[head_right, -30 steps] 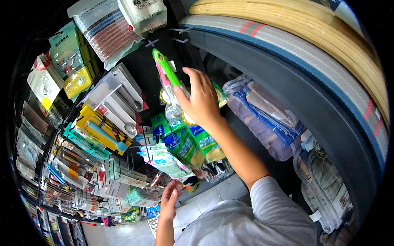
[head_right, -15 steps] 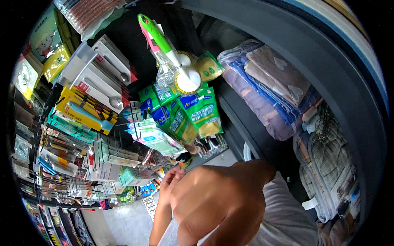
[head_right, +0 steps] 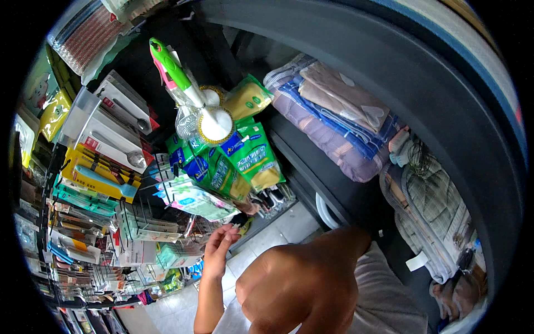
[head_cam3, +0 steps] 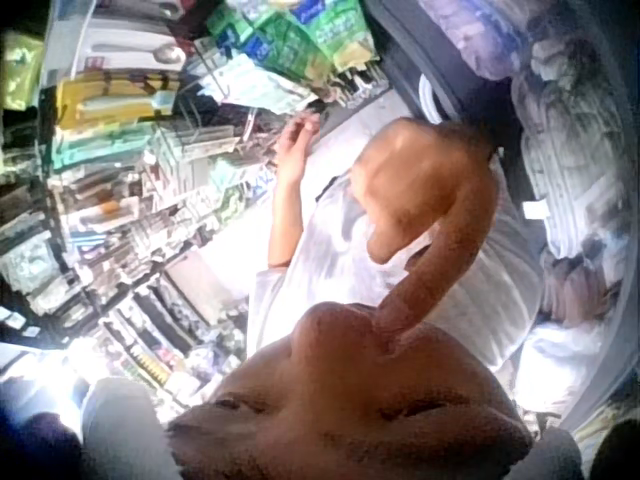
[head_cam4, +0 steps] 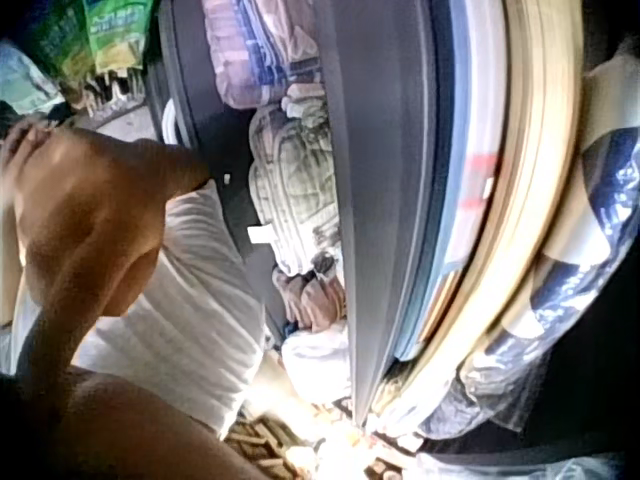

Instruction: The person organizes a retail shelf by picking up various packaged items, including cleaning brushes and cutlery, and placing them back onto hooks or into slots. The person handles items one by one, adjusting their positions to ensure they are properly displayed.

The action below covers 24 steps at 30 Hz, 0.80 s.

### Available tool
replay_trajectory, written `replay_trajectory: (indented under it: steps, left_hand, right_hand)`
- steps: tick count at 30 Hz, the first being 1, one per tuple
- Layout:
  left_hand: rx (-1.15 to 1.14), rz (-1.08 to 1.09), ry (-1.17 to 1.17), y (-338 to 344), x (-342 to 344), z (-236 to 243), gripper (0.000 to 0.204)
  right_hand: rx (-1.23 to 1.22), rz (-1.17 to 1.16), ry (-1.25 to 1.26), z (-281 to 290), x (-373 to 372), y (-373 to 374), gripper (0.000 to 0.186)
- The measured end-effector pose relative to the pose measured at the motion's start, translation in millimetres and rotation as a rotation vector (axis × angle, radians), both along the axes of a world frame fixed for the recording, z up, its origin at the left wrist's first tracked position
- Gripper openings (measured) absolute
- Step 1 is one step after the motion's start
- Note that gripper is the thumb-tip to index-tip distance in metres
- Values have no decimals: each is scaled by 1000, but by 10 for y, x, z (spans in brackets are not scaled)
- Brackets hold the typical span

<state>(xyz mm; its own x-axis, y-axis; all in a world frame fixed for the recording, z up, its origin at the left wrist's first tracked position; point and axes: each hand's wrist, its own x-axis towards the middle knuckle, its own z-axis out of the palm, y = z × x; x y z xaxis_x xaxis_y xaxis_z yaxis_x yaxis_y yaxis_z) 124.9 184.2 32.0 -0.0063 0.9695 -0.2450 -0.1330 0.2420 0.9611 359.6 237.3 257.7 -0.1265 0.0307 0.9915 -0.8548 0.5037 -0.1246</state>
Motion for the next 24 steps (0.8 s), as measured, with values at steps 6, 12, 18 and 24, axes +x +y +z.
replay_trajectory:
  steps: [6, 12, 18, 24]
  left_hand:
    - [50, 6, -5, 36, -55, 5, 31]
    - [362, 207, 524, 564, -779, 536, 27]
    - [606, -135, 1431, 1396, -1428, 733, 78]
    - [457, -259, 1567, 2026, -1848, 415, 70]
  right_hand:
    - [72, -74, -247, -156, 240, -11, 21]
    - [-501, -311, -579, -757, 525, -180, 24]
    - [-759, -410, -792, -1509, 371, -349, 26]
    - [-697, -518, -901, -1534, 240, -444, 23]
